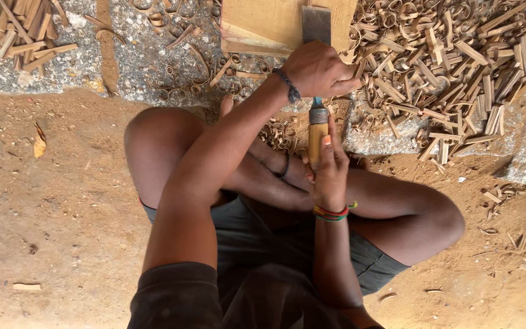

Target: The person sits cross-legged on the floor and uses a chisel to carve a small rectangular piece of wood. They repeatedly scrape the surface to remove shavings and occasionally clear debris from the work area with their hand.

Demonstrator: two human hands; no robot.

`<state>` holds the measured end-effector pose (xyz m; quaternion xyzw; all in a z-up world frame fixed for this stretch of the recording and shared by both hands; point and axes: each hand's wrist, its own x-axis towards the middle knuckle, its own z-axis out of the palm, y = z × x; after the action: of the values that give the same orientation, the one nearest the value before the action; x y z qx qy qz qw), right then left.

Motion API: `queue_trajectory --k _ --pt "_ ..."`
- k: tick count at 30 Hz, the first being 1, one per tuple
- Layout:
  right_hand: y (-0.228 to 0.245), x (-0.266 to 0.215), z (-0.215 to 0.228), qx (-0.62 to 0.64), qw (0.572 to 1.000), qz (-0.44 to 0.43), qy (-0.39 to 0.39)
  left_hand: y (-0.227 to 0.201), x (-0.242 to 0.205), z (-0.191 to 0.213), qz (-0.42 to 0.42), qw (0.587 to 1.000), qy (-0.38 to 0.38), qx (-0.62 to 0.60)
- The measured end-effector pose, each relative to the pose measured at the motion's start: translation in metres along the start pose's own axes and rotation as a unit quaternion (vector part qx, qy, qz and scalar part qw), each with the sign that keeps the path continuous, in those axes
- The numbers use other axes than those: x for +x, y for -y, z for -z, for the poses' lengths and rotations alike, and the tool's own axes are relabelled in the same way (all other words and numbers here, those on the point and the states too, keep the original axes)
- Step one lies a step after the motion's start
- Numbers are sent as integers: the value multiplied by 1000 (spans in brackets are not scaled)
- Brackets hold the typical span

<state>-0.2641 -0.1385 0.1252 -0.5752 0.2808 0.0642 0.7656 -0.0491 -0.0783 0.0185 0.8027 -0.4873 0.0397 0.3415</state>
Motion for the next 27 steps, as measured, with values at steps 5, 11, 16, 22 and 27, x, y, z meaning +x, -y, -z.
queue_trajectory --k 5,11,16,22,27 --pt "-4 -5 -19 25 999 37 -5 2 -5 13 -26 999 -17 -38" --pt "-10 0 -25 37 998 46 -5 11 -7 3 -49 999 -19 -11" --pt "-10 6 -28 19 999 50 -9 21 -6 -6 -60 998 -16 -14" --pt "-15 21 -31 -3 998 57 -19 37 6 -7 -62 998 -6 -7" --pt "-9 34 -38 -26 997 69 -13 45 14 5 -38 998 38 -26"
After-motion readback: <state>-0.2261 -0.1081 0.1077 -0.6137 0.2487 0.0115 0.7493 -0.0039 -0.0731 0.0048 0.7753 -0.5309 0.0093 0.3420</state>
